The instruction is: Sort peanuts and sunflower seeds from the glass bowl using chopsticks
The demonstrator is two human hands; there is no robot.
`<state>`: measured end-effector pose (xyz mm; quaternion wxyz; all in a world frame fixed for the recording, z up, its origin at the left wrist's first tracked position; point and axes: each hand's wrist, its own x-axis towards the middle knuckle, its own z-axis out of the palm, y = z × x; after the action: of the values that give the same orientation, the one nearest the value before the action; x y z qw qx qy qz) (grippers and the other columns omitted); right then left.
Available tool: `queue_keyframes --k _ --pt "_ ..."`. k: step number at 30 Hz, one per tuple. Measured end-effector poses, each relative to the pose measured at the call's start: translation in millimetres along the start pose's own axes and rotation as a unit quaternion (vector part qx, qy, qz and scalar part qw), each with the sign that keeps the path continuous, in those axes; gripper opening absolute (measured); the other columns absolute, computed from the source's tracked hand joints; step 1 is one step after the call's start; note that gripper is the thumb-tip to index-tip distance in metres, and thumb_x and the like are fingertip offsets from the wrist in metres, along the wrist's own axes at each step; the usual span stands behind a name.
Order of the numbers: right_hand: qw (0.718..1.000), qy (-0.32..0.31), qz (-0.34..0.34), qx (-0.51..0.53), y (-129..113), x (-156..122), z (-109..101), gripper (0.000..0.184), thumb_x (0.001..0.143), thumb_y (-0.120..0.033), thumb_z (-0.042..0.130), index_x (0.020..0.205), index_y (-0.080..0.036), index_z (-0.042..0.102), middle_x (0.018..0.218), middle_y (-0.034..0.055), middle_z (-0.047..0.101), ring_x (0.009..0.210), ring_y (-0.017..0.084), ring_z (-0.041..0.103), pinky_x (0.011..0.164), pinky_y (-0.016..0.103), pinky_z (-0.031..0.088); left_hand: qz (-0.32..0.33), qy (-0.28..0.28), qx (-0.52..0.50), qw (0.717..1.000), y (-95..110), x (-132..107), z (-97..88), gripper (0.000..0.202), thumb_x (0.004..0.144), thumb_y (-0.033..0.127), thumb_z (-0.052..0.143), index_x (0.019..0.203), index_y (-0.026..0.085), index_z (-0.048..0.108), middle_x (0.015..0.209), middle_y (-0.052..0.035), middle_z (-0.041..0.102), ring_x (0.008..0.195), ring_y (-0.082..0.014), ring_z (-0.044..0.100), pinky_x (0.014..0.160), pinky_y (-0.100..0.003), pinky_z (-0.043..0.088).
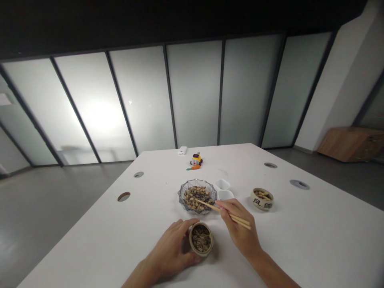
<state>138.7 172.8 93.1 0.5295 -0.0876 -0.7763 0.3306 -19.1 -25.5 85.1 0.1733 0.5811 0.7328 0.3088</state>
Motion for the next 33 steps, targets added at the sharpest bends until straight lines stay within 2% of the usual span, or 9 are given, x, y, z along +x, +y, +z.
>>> queue_keyframes --k 3,10,15,18,27,33 --pt "1.0 0.002 0.001 -0.006 0.3 -0.4 -0.2 0.023 0.103 -0.028 0.061 0.106 -0.026 0.083 0.092 0.0064 0.078 0.08 0.024 0.078 0.068 0.03 0.062 0.006 0.001 -0.003 1.0 -0.7 0.0 -0.2 0.077 0.083 0.058 0.082 0.149 0.029 0.055 0.13 -0.0106 0.07 0.116 -0.0351 0.065 0.105 -0.045 0.05" --pt "0.999 0.009 -0.019 -0.028 0.8 0.1 -2.1 0.023 0.103 -0.024 0.06 0.107 -0.025 0.083 0.093 0.0061 0.078 0.082 0.022 0.079 0.069 0.028 0.062 0.001 0.001 -0.006 1.0 0.5 0.6 -0.1 0.078 0.08 0.051 0.086 0.148 0.028 0.055 0.135 -0.0111 0.068 0.121 -0.036 0.063 0.109 -0.047 0.049" --pt "0.999 0.011 -0.03 -0.025 1.0 0.3 -1.3 0.022 0.102 -0.021 0.061 0.107 -0.023 0.082 0.091 0.0052 0.078 0.079 0.02 0.078 0.068 0.026 0.061 0.022 0.009 -0.006 1.0 -0.8 0.9 1.6 0.076 0.083 0.057 0.082 0.147 0.028 0.055 0.135 -0.0118 0.069 0.12 -0.0363 0.064 0.108 -0.048 0.05" --pt "0.999 -0.003 -0.035 -0.01 3.0 0.0 -0.9 0.022 0.102 -0.02 0.062 0.109 -0.023 0.082 0.09 0.0048 0.078 0.078 0.019 0.078 0.068 0.025 0.061 0.032 0.013 -0.009 0.999 -3.6 1.1 3.1 0.078 0.084 0.061 0.08 0.148 0.027 0.053 0.136 -0.0125 0.069 0.12 -0.0366 0.064 0.108 -0.049 0.05" --pt "0.998 -0.032 -0.041 0.027 2.1 -2.0 1.9 0.024 0.102 -0.017 0.061 0.113 -0.024 0.082 0.095 0.0052 0.077 0.084 0.02 0.077 0.073 0.025 0.062 0.022 0.009 -0.009 1.0 1.0 1.9 1.5 0.076 0.082 0.055 0.083 0.147 0.029 0.055 0.137 -0.0099 0.069 0.121 -0.0362 0.064 0.109 -0.047 0.049" --pt "0.996 -0.081 -0.032 0.035 1.8 -0.9 1.5 0.026 0.104 -0.017 0.059 0.114 -0.026 0.082 0.097 0.0052 0.077 0.089 0.02 0.077 0.078 0.026 0.062 0.016 0.01 -0.012 1.0 1.4 1.6 1.5 0.077 0.082 0.054 0.083 0.148 0.028 0.054 0.139 -0.0111 0.068 0.123 -0.0363 0.063 0.109 -0.047 0.049"
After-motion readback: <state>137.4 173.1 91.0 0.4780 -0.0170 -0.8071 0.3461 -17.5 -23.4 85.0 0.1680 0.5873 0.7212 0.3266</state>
